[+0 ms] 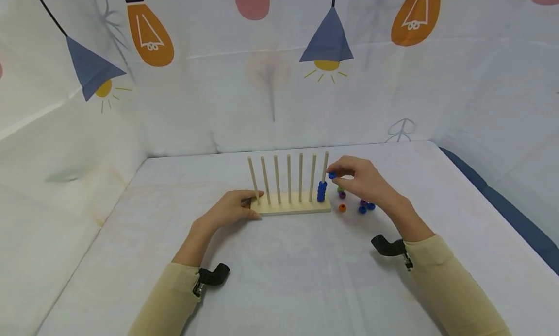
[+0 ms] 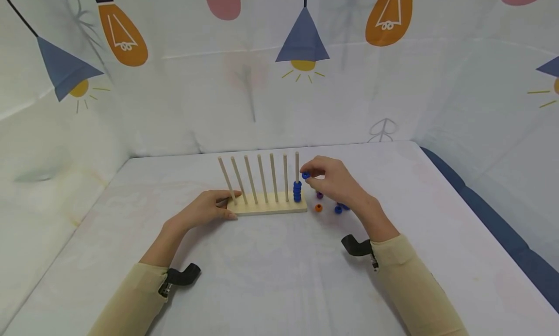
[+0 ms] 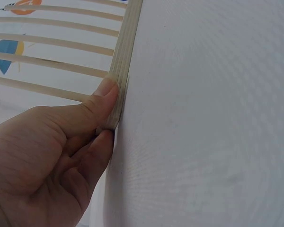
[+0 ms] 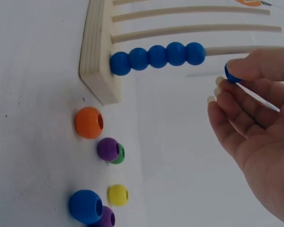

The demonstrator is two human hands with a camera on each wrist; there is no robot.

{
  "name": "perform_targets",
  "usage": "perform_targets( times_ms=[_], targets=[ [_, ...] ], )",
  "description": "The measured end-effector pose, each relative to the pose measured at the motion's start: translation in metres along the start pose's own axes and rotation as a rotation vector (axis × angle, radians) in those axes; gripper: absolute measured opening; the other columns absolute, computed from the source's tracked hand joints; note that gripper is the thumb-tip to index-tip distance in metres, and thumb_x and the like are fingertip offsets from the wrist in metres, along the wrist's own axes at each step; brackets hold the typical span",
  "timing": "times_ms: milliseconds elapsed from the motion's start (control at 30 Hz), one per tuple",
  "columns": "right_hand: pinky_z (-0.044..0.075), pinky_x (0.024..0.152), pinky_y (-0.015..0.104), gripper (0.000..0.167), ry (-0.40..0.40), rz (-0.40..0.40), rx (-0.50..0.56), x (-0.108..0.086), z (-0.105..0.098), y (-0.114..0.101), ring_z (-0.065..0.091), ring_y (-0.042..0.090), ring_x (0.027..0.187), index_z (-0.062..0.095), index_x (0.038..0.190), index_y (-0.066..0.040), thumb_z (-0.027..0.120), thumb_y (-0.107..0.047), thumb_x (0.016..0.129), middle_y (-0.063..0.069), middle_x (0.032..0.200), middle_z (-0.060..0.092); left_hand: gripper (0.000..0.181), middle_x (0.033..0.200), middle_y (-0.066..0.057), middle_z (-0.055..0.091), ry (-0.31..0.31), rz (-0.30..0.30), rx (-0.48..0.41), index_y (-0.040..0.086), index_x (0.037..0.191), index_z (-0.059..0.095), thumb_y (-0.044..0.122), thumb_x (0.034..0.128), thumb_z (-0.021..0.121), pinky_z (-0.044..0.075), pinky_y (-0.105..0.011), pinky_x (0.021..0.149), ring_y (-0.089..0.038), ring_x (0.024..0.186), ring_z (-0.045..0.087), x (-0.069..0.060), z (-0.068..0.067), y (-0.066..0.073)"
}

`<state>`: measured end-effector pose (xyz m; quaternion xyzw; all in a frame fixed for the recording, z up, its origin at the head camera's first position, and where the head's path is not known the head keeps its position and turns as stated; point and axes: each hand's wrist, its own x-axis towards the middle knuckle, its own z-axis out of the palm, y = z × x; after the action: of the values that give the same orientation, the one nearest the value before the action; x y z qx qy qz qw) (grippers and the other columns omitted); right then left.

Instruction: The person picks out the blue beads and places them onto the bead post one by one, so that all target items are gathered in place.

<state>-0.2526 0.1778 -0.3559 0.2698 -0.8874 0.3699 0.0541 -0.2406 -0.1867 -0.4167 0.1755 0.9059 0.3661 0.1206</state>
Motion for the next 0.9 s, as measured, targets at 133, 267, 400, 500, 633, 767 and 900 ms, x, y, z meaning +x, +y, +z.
perform_targets(
  times_ms=[133, 267, 400, 500, 633, 767, 900],
  targets=[
    [0.054, 0.098, 0.047, 0.024, 0.012, -0.003, 0.044, 0.0, 0.001, -0.003, 0.067, 0.023, 0.102, 0.071, 0.115, -0.009, 0.066, -0.004, 0.092, 0.007, 0.111, 0.069, 0.067, 0.148, 0.007, 0.054, 0.001, 0.006, 0.001, 0.016, 0.142, 0.056, 0.027, 0.082, 0.081, 0.04, -0.042, 0.116, -0.02, 0.144, 0.041, 0.001, 0.0, -0.001],
    [0.054, 0.097, 0.047, 0.023, 0.027, -0.031, 0.07, 0.0, 0.001, -0.002, 0.067, 0.024, 0.103, 0.071, 0.115, -0.008, 0.065, -0.004, 0.093, 0.009, 0.11, 0.069, 0.067, 0.148, 0.007, 0.054, -0.002, 0.012, -0.006, 0.014, 0.142, 0.056, 0.026, 0.0818, 0.082, 0.041, -0.04, 0.115, -0.019, 0.143, 0.043, 0.003, 0.001, -0.001],
    [0.056, 0.096, 0.038, 0.023, 0.062, -0.068, 0.071, 0.0, -0.002, -0.004, 0.068, 0.021, 0.102, 0.071, 0.115, -0.007, 0.067, -0.005, 0.093, 0.008, 0.109, 0.07, 0.067, 0.148, 0.006, 0.054, -0.003, 0.009, -0.006, 0.014, 0.142, 0.056, 0.026, 0.0815, 0.082, 0.039, -0.041, 0.116, -0.02, 0.144, 0.042, 0.003, 0.001, 0.0],
    [0.055, 0.094, 0.024, 0.023, 0.091, -0.084, 0.08, 0.0, -0.005, -0.007, 0.067, 0.019, 0.101, 0.071, 0.116, -0.008, 0.067, -0.006, 0.093, 0.007, 0.11, 0.07, 0.067, 0.148, 0.006, 0.054, -0.002, 0.005, 0.0, 0.015, 0.142, 0.056, 0.026, 0.0817, 0.082, 0.039, -0.041, 0.116, -0.02, 0.144, 0.042, 0.003, 0.001, 0.001],
    [0.05, 0.093, 0.012, 0.024, 0.124, -0.092, 0.109, 0.0, -0.006, -0.01, 0.065, 0.014, 0.101, 0.071, 0.117, -0.007, 0.067, -0.005, 0.093, 0.007, 0.111, 0.069, 0.067, 0.148, 0.007, 0.054, -0.001, -0.001, -0.01, 0.015, 0.143, 0.055, 0.025, 0.0818, 0.082, 0.039, -0.041, 0.116, -0.02, 0.144, 0.042, 0.002, 0.001, 0.002],
    [0.05, 0.095, 0.012, 0.025, 0.153, -0.097, 0.135, 0.001, -0.007, -0.013, 0.064, 0.006, 0.101, 0.07, 0.119, -0.006, 0.066, -0.004, 0.094, 0.007, 0.112, 0.068, 0.067, 0.148, 0.006, 0.054, 0.004, -0.001, -0.013, 0.015, 0.142, 0.056, 0.025, 0.0815, 0.082, 0.041, -0.041, 0.115, -0.02, 0.144, 0.043, 0.002, 0.001, 0.002],
    [0.049, 0.095, 0.011, 0.025, 0.172, -0.092, 0.158, 0.003, -0.008, -0.016, 0.062, 0.001, 0.101, 0.071, 0.118, -0.007, 0.066, -0.004, 0.094, 0.005, 0.111, 0.068, 0.067, 0.147, 0.006, 0.055, 0.008, -0.005, -0.015, 0.015, 0.142, 0.056, 0.025, 0.0812, 0.082, 0.04, -0.041, 0.116, -0.021, 0.144, 0.042, 0.001, 0.001, 0.001]
  ],
)
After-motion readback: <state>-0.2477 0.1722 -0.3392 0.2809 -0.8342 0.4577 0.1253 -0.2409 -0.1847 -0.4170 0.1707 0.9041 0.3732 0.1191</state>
